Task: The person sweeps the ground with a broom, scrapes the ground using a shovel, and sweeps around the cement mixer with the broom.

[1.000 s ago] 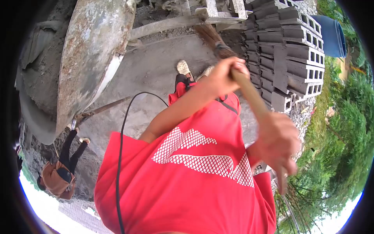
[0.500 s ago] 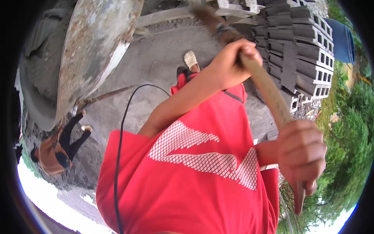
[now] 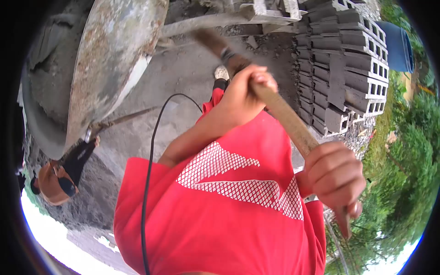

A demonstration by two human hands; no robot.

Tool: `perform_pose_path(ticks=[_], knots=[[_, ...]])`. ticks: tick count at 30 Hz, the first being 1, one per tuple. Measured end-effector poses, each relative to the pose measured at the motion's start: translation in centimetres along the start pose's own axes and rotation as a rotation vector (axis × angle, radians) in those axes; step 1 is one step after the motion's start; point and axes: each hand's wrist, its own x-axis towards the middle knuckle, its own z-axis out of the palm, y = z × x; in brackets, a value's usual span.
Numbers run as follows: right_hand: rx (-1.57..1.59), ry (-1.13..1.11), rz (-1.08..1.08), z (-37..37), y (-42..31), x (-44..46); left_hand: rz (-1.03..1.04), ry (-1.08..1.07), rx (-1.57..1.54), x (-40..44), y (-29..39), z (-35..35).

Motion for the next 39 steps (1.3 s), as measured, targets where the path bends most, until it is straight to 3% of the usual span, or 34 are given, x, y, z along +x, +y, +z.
perform_pose_path(ticks=[1,4,6,7,10,13,16,19,21,23,24,27,28,29,30,32,35,36,37,39], knots=[[-0.037,-0.107,-0.014,0.6,0.2,0.8,-0.067,-0.042,-0.021,0.8,0.3,0.7],[-0.378,0.020,-0.036,3.4,2.6,0.7,-0.058,-0.127,-0.001,1.9,2.5,0.6],[-0.188,-0.028,0.021,4.2,5.4,-1.1,0.080,-0.229,0.187,0.9,4.8,-1.9],[-0.099,-0.048,0.048,4.3,6.5,-1.6,-0.013,-0.100,-0.094,-0.1,6.2,-3.3],[0.051,-0.461,0.186,4.9,7.0,-0.8,0.021,-0.088,-0.070,-2.5,7.1,-3.9],[-0.083,-0.269,0.063,3.5,2.1,-0.1,-0.047,-0.204,-0.125,-0.7,2.7,-1.1],[-0.209,-0.149,-0.063,3.2,-1.2,0.3,-0.110,-0.144,-0.079,0.0,-2.0,2.5],[-0.318,-0.151,-0.073,3.9,-0.7,-0.2,-0.173,-0.223,-0.082,0.7,-0.6,2.0],[-0.254,-0.247,-0.057,3.9,4.1,-0.7,-0.123,-0.333,-0.033,0.9,4.0,-0.7],[0.008,-0.185,0.070,3.5,7.8,-1.8,0.162,-0.223,0.137,-0.4,7.6,-3.7],[0.190,-0.087,0.236,3.1,8.2,-2.1,0.248,-0.061,0.104,-1.8,7.7,-4.0],[0.104,0.069,0.165,0.5,6.3,-1.9,0.155,-0.167,-0.047,-2.2,5.9,-2.6],[0.089,0.133,0.152,0.1,5.1,-2.3,0.269,-0.167,0.139,-1.0,4.4,-1.8],[0.074,0.194,0.135,-0.1,4.1,-2.5,0.250,-0.179,-0.009,0.5,3.3,-1.2],[0.067,0.093,0.079,-0.7,3.3,-2.2,0.197,-0.198,-0.125,1.3,2.1,-0.4],[0.058,-0.122,-0.044,-1.5,2.0,-0.5,0.105,-0.213,-0.067,2.3,0.7,1.3],[-0.076,-0.142,-0.034,0.2,3.6,-0.1,-0.049,-0.215,-0.152,3.6,2.2,0.9],[0.031,-0.115,0.042,-0.3,5.1,0.0,-0.082,-0.228,-0.184,4.7,3.3,0.4],[0.138,-0.094,0.120,-1.2,6.8,0.3,-0.057,-0.304,-0.160,6.1,5.3,-1.6],[0.318,-0.085,0.197,-3.1,8.3,1.0,0.305,-0.172,0.077,4.5,5.6,-2.0]])
